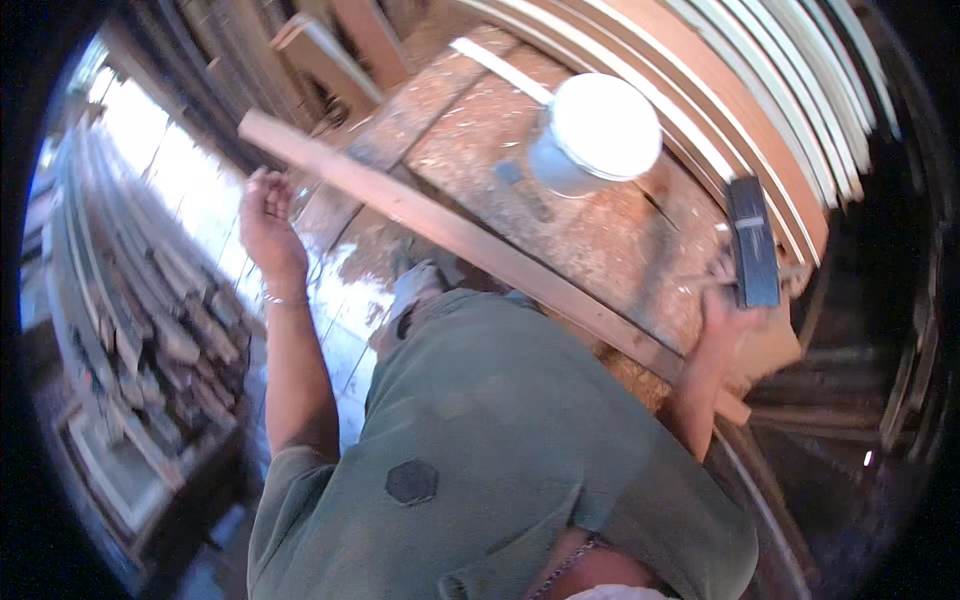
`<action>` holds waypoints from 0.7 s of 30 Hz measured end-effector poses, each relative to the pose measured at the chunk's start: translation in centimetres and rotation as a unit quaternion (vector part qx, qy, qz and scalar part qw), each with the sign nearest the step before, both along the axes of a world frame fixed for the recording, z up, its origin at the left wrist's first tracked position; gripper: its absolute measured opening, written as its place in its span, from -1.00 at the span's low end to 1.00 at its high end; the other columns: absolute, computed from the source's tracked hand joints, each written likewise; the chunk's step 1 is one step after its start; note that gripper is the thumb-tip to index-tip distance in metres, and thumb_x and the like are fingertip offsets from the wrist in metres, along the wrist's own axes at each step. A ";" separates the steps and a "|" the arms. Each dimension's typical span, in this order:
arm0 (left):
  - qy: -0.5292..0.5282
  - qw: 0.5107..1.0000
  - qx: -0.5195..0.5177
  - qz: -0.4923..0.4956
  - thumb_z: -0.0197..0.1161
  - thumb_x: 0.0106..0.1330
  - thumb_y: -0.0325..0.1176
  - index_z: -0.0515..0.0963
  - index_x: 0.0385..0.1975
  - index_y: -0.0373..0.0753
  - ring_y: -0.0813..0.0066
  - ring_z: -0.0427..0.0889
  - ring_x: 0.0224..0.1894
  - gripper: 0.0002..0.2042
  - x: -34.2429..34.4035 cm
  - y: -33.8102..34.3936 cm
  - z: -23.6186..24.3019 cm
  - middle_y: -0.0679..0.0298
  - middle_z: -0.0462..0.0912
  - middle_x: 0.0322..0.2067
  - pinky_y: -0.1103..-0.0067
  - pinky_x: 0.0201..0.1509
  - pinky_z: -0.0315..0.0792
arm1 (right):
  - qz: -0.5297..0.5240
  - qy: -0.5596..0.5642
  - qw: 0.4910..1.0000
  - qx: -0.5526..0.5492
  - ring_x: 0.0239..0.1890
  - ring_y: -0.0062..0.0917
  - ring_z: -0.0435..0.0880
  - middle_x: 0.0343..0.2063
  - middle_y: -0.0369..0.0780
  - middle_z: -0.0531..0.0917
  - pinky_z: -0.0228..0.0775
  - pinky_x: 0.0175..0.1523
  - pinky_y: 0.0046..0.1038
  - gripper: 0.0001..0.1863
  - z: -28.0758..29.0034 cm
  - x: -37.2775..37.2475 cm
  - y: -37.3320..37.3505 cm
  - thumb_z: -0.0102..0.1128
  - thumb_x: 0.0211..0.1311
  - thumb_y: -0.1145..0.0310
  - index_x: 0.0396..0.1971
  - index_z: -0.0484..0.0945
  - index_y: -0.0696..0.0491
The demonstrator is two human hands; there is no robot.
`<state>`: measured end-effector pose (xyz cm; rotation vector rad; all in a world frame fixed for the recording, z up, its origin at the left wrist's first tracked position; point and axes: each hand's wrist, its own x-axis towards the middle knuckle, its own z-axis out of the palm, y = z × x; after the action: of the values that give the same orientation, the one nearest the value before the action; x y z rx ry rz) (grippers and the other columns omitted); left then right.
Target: The person shapes the edge of a curved wooden board using a hand plane, rubs the wood with a sanding block, and applies a liquid finish from a container onto the board with a cloth.
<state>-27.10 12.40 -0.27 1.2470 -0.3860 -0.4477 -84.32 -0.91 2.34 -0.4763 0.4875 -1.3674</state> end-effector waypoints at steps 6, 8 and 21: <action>0.341 0.783 -0.319 -0.412 0.06 0.27 0.08 0.44 0.01 -0.32 0.02 0.39 0.14 -0.45 -2.1 -9.3 8.0 -0.03 0.51 0.00 0.22 0.32 0.15 | 0.305 -0.336 0.891 0.022 -0.45 -0.58 0.38 -0.40 -0.17 0.43 0.29 -0.32 -0.50 -0.51 5.3 19.0 0.2 0.14 0.19 0.14 -0.04 0.37 0.21; 0.399 0.715 -0.319 -0.477 0.06 0.21 0.20 0.48 -0.03 -0.22 0.02 0.39 0.12 -0.41 -3.3 -14.3 7.1 0.01 0.50 0.00 0.17 0.28 0.17 | 0.428 -0.399 0.806 0.085 -0.50 -0.58 0.39 -0.49 -0.21 0.42 0.30 -0.34 -0.52 -0.57 5.2 23.8 0.9 0.09 0.24 0.17 -0.08 0.37 0.21; 0.217 0.897 -0.263 -0.280 -0.02 0.37 0.02 0.52 -0.33 -0.23 0.28 0.57 -0.16 -0.60 7.8 -9.5 6.2 0.15 0.59 -0.24 0.39 -0.04 0.45 | 0.187 -0.060 0.980 0.017 -0.35 -0.45 0.42 -0.29 -0.21 0.46 0.31 -0.21 -0.42 -0.41 3.8 33.5 0.4 0.18 0.11 0.04 0.01 0.39 0.18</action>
<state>-19.31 2.85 5.96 0.4646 -0.4417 -1.0202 -50.79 -0.51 6.14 -0.4284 0.3032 -1.0175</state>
